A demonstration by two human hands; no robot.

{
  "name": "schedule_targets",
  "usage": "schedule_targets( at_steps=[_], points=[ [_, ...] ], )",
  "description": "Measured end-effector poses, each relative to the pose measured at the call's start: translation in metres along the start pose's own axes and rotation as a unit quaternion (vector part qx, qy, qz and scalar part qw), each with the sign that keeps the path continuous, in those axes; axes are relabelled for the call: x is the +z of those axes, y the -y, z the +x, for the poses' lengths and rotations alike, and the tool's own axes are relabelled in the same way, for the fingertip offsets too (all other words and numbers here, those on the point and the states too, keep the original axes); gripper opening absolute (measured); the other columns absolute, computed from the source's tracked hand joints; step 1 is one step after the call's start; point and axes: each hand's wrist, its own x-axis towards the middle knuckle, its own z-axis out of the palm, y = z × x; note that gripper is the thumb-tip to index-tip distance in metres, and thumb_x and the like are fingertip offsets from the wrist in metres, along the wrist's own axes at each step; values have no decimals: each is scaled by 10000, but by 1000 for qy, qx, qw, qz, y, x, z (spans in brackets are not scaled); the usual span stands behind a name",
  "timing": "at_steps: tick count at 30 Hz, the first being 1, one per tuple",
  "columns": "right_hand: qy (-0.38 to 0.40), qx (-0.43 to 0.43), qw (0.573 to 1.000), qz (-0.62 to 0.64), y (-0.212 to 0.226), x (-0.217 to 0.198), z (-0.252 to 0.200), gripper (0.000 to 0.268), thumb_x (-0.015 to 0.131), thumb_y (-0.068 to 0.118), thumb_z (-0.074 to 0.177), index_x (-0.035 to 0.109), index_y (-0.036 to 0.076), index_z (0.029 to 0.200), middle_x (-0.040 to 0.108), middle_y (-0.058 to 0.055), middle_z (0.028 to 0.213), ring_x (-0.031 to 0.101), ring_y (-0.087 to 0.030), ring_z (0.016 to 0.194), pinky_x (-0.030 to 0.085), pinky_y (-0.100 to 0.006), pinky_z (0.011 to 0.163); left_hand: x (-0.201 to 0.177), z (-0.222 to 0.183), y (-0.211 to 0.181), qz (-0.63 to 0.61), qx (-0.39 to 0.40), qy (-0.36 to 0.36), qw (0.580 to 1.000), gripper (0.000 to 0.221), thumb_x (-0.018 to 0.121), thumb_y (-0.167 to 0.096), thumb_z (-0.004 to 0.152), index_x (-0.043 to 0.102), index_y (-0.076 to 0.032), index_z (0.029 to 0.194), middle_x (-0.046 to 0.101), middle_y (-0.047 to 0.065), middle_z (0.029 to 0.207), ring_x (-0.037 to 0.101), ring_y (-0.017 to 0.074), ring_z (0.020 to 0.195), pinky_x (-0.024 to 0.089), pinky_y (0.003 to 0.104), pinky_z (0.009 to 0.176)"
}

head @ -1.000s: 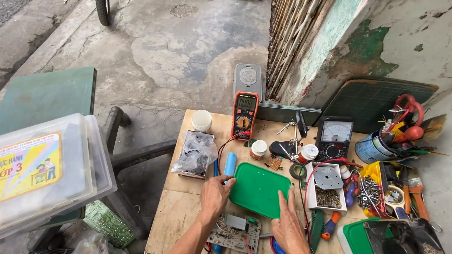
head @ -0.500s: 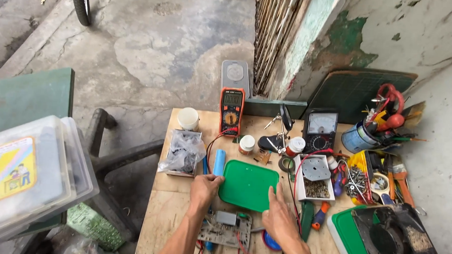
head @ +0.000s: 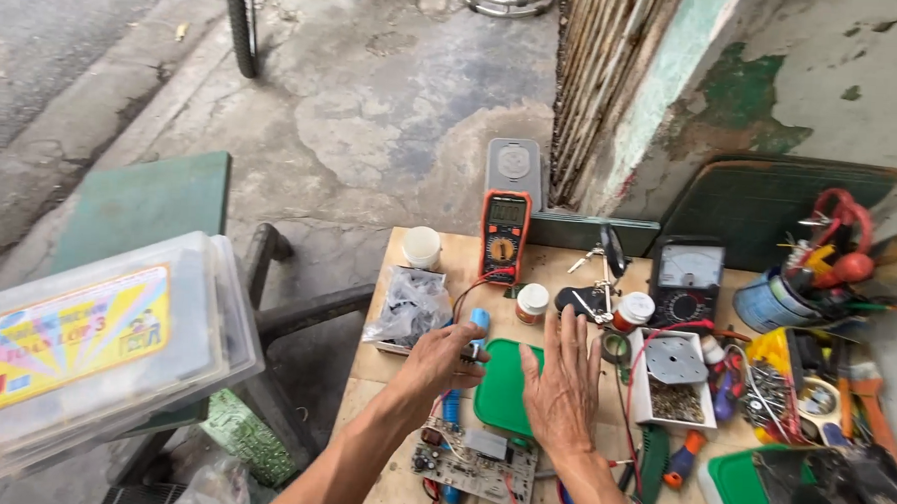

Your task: Selecting an electronic component from a storage container and using a multimeter to test a circuit board.

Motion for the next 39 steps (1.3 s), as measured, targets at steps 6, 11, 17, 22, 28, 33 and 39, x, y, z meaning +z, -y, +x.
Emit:
schedule_targets(
  at_steps=[6,11,17,22,28,33,39],
  points=[
    [-33,-5,999,12,10,17,-2,826,485,526,1120,288,53,1768,238,-185,1859,226,-392,1718,206,-634,1366,-4,-94,-64,-124,-36,43,991,520,552,-215,1101,691,-30,1567,781,180,1185,777,289,1011,657,375,950],
    [30,-12,996,-85,-16,68,-48,931,466,679,1034,366,72,1733,361,-130,1827,327,-330,1695,252,-590,1373,-11,-91,-70,-168,-71,71,981,586,477,-93,1109,555,-34,1687,801,184,1278,787,316,1140,674,387,1003],
    [273,147,948,78,-19,43,-16,855,456,659,1064,316,132,1722,212,-141,1841,159,-345,1707,115,-576,1372,-10,-94,-65,-178,-53,78,980,430,608,-50,1081,687,4,1500,795,211,1223,773,300,1103,656,392,1012],
    [201,344,825,401,67,-141,45,454,695,297,1004,757,168,1434,798,-54,1436,721,-168,1355,584,-328,1138,-6,-99,-66,-135,-41,73,987,434,589,-110,1094,731,-63,1501,828,136,1276,761,228,1166,587,341,1064],
    [209,390,706,553,94,-198,52,349,748,113,957,832,-37,1260,924,-200,1148,859,-253,1115,669,-368,1037,10,-111,-59,-140,-9,94,986,441,668,-123,1022,766,-42,1444,826,142,1312,710,200,1044,551,311,1007],
    [177,382,707,568,95,-196,47,244,755,48,961,821,-104,1140,941,-292,1020,896,-328,986,699,-397,894,15,-117,-54,-138,23,129,982,446,657,-129,1032,762,-16,1451,804,134,1295,686,204,909,574,316,917],
    [139,298,783,528,85,-212,47,213,785,103,949,855,-25,1104,955,-183,981,874,-241,860,714,-340,850,17,-122,-47,-152,77,174,970,502,695,-163,993,710,0,1468,803,185,1340,758,219,894,627,334,950]
  ],
)
